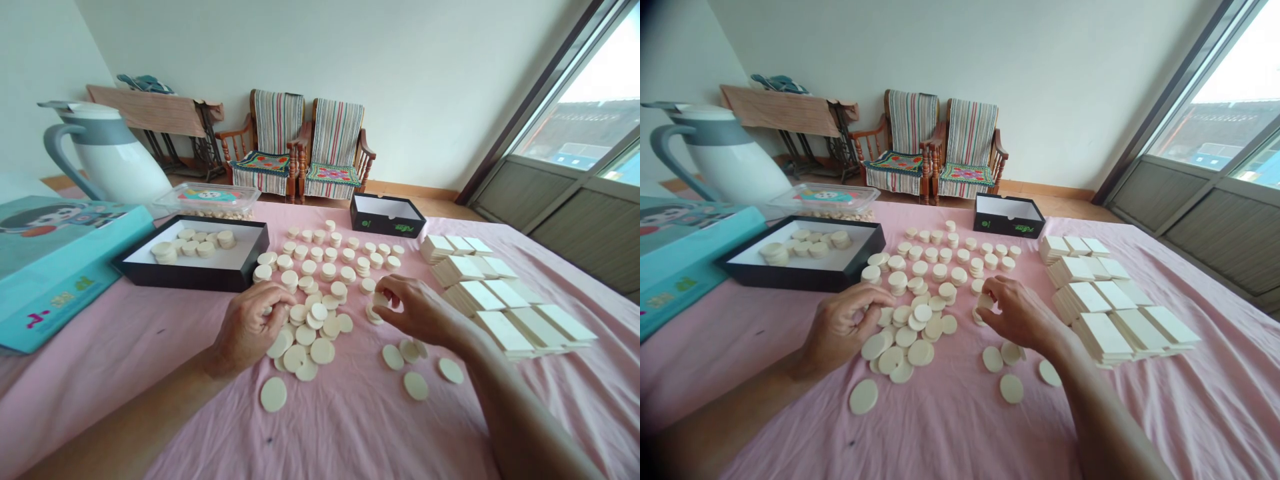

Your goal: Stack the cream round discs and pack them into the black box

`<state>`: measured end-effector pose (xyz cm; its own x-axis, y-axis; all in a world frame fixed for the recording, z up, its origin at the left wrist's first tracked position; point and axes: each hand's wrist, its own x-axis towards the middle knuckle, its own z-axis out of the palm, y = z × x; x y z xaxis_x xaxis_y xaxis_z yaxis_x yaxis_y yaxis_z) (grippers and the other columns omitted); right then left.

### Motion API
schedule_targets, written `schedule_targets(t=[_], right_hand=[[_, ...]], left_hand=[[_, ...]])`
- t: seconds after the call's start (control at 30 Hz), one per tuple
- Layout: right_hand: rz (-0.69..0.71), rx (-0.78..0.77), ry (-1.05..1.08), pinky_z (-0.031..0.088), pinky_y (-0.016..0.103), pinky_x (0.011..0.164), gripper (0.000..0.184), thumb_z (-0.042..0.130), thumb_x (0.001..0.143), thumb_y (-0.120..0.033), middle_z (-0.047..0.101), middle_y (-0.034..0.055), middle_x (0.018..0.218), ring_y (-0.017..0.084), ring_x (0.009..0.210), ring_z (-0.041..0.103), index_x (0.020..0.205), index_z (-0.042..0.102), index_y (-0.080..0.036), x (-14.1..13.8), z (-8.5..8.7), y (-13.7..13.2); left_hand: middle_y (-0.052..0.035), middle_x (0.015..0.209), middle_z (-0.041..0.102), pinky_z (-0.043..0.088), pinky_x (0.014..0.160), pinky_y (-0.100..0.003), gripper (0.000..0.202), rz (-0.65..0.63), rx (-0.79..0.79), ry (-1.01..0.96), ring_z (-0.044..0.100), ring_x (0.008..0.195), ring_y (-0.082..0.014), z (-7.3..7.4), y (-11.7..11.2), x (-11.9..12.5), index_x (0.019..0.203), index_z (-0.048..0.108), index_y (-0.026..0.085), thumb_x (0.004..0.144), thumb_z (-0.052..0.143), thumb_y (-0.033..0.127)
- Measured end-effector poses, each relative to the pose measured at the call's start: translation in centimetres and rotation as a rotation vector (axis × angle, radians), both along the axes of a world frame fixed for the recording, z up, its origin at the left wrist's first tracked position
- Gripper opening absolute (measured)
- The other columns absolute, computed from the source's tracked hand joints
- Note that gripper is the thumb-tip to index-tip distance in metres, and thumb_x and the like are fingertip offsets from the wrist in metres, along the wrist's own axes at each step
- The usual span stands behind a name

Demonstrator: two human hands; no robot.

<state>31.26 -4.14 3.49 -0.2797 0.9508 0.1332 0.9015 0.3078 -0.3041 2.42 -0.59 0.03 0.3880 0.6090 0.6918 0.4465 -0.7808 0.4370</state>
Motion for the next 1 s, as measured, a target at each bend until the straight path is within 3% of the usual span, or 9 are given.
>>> schedule_targets(t=[0.43,0.6,0.8,1.0], right_hand=[[-0.019,-0.054,-0.134,0.043,0.03,0.066,0.018,0.055,0.085,-0.033,0.061,0.0054,0.083,0.018,0.074,0.059,0.094,0.061,-0.019,-0.65,-0.64,-0.36],[0.117,-0.028,-0.105,0.045,0.035,0.082,0.029,0.06,0.082,-0.022,0.06,0.0096,0.102,0.022,0.096,0.056,0.11,0.058,-0.017,-0.34,-0.78,-0.39],[0.178,-0.12,-0.088,0.046,0.033,0.08,0.016,0.056,0.081,-0.009,0.059,0.0092,0.097,0.02,0.091,0.054,0.094,0.062,-0.018,-0.9,-0.32,-0.36],[0.158,-0.138,-0.077,0.046,0.033,0.078,0.016,0.054,0.083,-0.01,0.059,0.0092,0.095,0.02,0.088,0.055,0.093,0.063,-0.018,-0.99,-0.41,-0.35]], left_hand=[[-0.0017,0.075,0.066,0.048,0.067,-0.025,0.021,0.008,-0.01,0.026,0.063,0.074,-0.0133,-0.06,-0.02,-0.09,0.076,0.064,0.016,0.08,0.048,0.003],[-0.0016,0.074,0.066,0.047,0.066,-0.025,0.021,0.012,-0.003,0.029,0.063,0.072,-0.013,0.07,-0.06,0.02,0.076,0.064,0.016,0.079,0.048,0.003],[-0.001,0.075,0.066,0.048,0.067,-0.024,0.021,0.019,-0.011,0.036,0.063,0.073,-0.0131,-0.03,-0.06,-0.06,0.076,0.064,0.017,0.08,0.047,0.004],[-0.0012,0.075,0.066,0.048,0.066,-0.024,0.022,0.013,-0.01,0.033,0.063,0.072,-0.0131,0.0,-0.05,-0.09,0.075,0.064,0.017,0.079,0.047,0.004]])
